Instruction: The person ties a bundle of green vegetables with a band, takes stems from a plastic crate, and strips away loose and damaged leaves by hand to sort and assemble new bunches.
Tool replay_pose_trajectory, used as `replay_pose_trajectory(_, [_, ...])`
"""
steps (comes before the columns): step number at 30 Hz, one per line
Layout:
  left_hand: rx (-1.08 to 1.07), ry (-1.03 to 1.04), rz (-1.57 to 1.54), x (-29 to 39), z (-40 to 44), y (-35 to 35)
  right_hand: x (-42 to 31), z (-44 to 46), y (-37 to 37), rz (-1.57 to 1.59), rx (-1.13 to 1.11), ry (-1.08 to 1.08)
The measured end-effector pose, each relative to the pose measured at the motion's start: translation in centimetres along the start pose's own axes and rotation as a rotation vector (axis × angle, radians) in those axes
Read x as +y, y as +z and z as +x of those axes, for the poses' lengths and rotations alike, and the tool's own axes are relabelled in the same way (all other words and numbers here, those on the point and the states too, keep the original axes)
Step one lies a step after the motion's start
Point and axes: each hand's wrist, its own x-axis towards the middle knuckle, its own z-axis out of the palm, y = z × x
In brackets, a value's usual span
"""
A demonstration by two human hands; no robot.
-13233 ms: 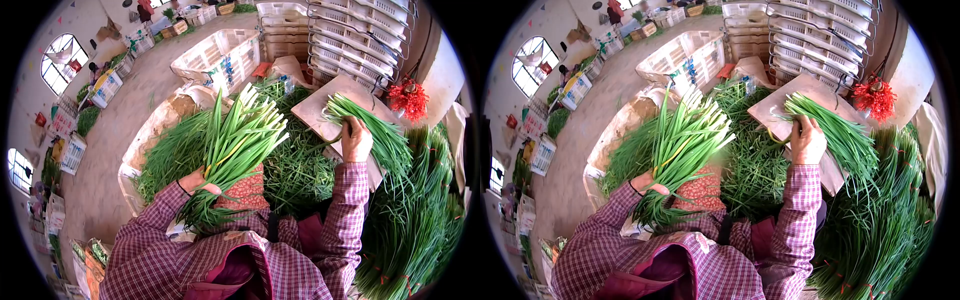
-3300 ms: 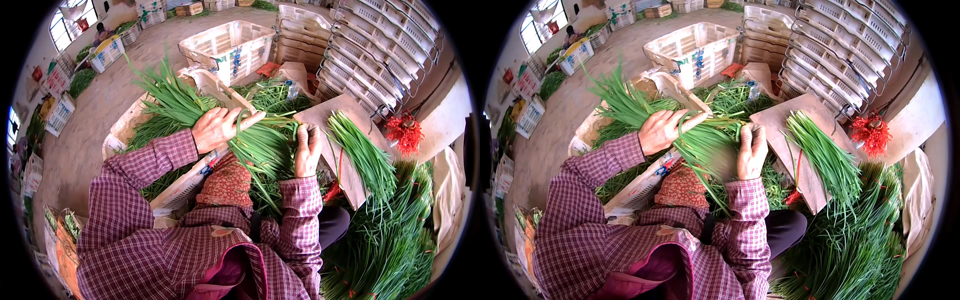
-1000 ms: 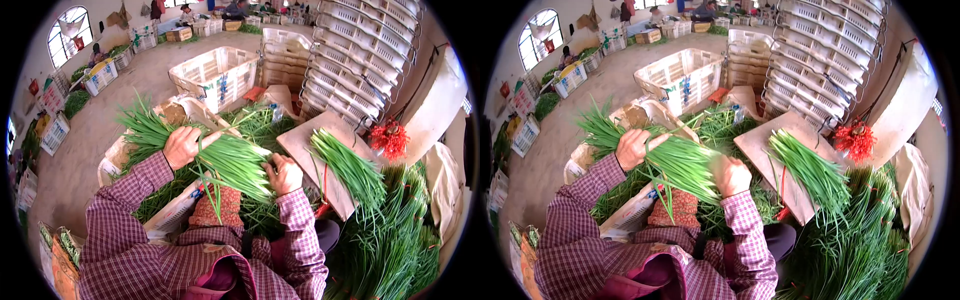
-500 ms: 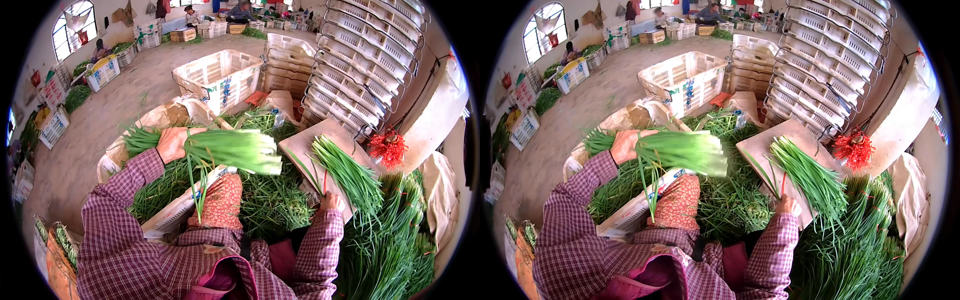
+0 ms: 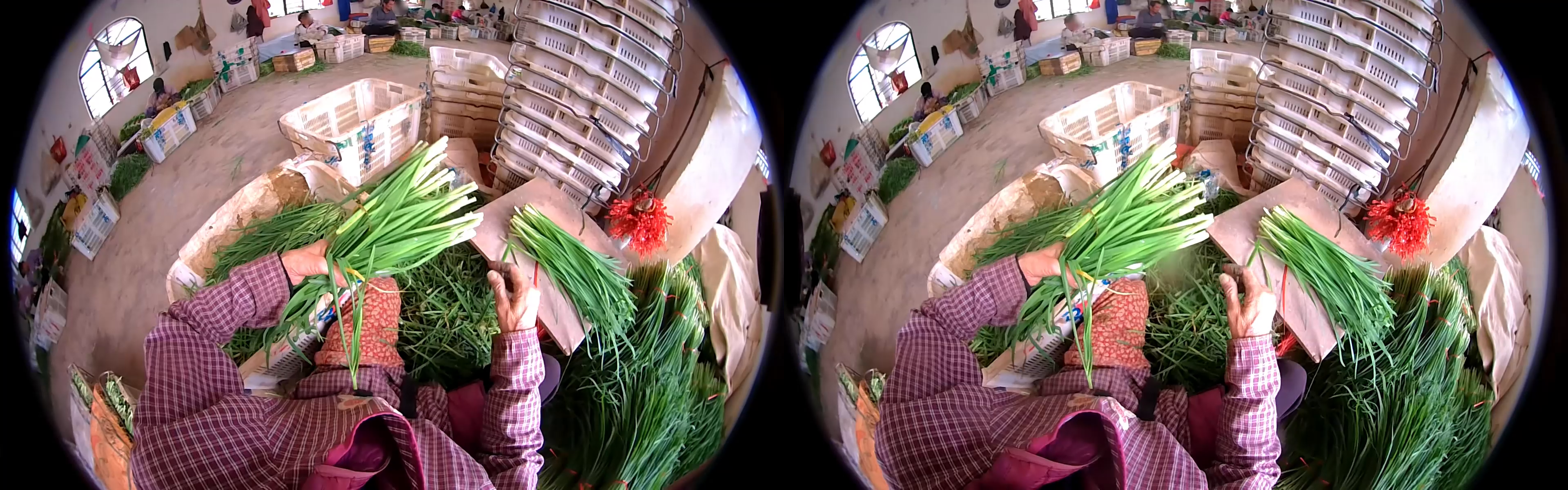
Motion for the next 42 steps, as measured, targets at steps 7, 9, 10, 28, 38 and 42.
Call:
replay_pose_trajectory(7, [-0.119, 0.0, 0.135, -1.3, 0.6, 0.1, -5.2, 2.3, 0.4, -0.238, 0.255, -0.394])
replay_pose_trajectory(9, [-0.136, 0.028, 0.237, -0.9, 0.5, 0.7, -5.9, 2.6, 1.0, -0.259, 0.235, -0.441])
replay_pose_trajectory(10, [-0.154, 0.042, 0.164, -0.7, 0.3, 1.2, -6.2, 2.7, 1.3, -0.255, 0.23, -0.442])
replay_pose_trajectory(28, [0.052, 0.078, 0.681, -5.3, 3.7, 0.3, -7.5, 3.1, 7.6, -0.06, -0.125, -0.513])
replay_pose_trajectory(38, [0.12, -0.029, 0.865, -6.7, 3.8, -0.7, -3.1, 6.0, -4.7, 1.262, 0.255, -0.093])
replay_pose_trajectory(42, [0.248, -0.154, 1.013, -6.6, 3.6, -0.2, -1.1, 4.8, -9.3, 0.829, 0.232, -0.125])
